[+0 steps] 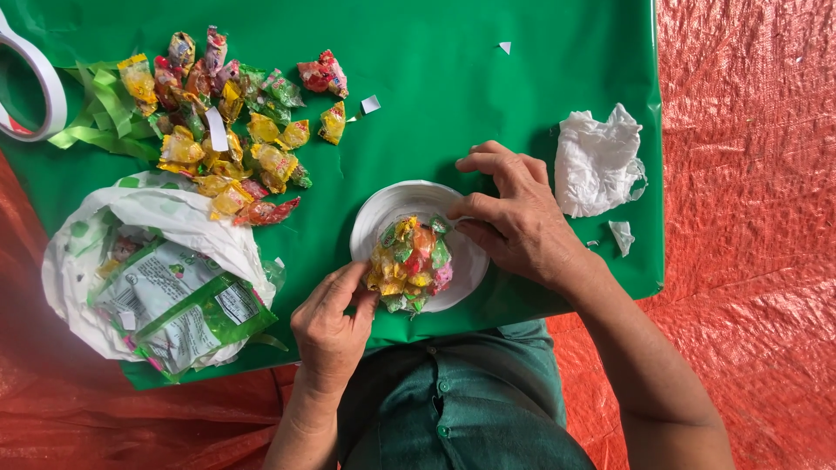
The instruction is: The person arranges individually wrapped candies into a small white bowl on a green table. They repeatedly pick up candies from a pile and place them into the bowl, adjusting their positions with both hands.
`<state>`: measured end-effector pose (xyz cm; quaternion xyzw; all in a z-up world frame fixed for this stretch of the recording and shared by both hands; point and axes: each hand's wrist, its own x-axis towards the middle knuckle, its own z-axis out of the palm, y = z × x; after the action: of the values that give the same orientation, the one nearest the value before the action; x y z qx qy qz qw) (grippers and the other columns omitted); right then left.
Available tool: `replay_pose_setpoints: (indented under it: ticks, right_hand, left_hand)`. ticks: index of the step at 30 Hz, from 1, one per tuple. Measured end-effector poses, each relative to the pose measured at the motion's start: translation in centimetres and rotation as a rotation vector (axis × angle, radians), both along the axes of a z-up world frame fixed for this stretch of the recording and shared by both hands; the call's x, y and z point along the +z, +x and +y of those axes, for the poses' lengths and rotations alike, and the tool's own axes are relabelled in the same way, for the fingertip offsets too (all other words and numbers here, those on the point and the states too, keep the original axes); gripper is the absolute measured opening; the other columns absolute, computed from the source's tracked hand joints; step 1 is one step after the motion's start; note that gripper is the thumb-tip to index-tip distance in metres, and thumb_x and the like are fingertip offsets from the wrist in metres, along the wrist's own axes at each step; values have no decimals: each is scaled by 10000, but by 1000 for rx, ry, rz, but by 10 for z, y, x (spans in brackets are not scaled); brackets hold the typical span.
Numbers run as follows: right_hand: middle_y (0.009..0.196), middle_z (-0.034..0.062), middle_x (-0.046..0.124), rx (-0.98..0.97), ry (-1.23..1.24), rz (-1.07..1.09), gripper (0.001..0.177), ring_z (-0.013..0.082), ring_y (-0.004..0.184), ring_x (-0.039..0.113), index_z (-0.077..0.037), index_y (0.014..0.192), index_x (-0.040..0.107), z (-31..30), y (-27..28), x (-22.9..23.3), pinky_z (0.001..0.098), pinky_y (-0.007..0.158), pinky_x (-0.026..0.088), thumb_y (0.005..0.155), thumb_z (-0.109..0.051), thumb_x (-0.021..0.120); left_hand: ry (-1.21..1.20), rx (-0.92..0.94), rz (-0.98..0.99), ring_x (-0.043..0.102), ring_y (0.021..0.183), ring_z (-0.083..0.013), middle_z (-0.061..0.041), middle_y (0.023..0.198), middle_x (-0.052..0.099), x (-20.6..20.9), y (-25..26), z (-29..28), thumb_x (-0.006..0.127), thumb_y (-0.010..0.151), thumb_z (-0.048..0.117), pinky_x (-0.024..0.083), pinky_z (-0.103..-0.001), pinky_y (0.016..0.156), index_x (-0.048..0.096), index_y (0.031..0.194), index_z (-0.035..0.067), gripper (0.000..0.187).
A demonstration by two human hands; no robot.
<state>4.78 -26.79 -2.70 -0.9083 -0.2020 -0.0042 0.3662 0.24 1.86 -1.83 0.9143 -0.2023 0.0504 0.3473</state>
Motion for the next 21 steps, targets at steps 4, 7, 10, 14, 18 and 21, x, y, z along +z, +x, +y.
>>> replay_pose_setpoints:
  ticks: [4,7,10,14,18,21]
  right_hand:
    - [1372,135,495,9,-24,-38,109,390,1395,470,-210,1102,693,3,0,-4,574,1011,378,999,-236,713]
    - [1392,134,483,25,-57,-29,100,391,1397,461,-214,1119,673,4,0,-1,595,1007,363,1028,-255,663]
    - [1380,143,493,30,-61,-42,95,399,1390,472,-185,1105,679,4,0,2,590,1005,381,1023,-232,675]
    - [1387,156,499,16,-87,-43,135,395,1385,474,-186,1152,680,3,-3,3,591,1000,377,1025,-229,669]
    - [1381,170,507,-16,-127,-97,173,387,1359,501,-199,1194,688,7,-8,3,589,986,377,1022,-210,707]
    - [1391,166,536,-53,-190,-158,202,386,1351,533,-206,1217,690,9,-12,2,562,1011,399,1022,-240,727]
  left_hand:
    - [-3,-22,2,769,999,-303,-183,1113,757,-6,-3,1,820,894,-1,648,-375,856,618,1290,-44,447]
    - [106,-21,-31,698,1137,-360,-233,1294,655,-6,-5,-4,660,1031,165,605,-442,983,583,1378,-45,413]
    - [124,19,-54,597,1285,-399,-269,1445,526,-6,-11,-12,351,1140,285,534,-486,1067,444,1491,-59,501]
    - [124,61,58,289,1571,-484,-243,1671,298,-13,-27,-17,471,923,155,223,-619,1289,150,1616,-24,785]
    - [88,46,114,120,1637,-493,-246,1733,156,-10,-27,-26,433,1009,432,43,-667,1319,-81,1652,28,916]
    - [138,57,108,180,1615,-521,-269,1713,221,-5,-20,-31,594,947,561,55,-707,1287,-92,1649,51,1106]
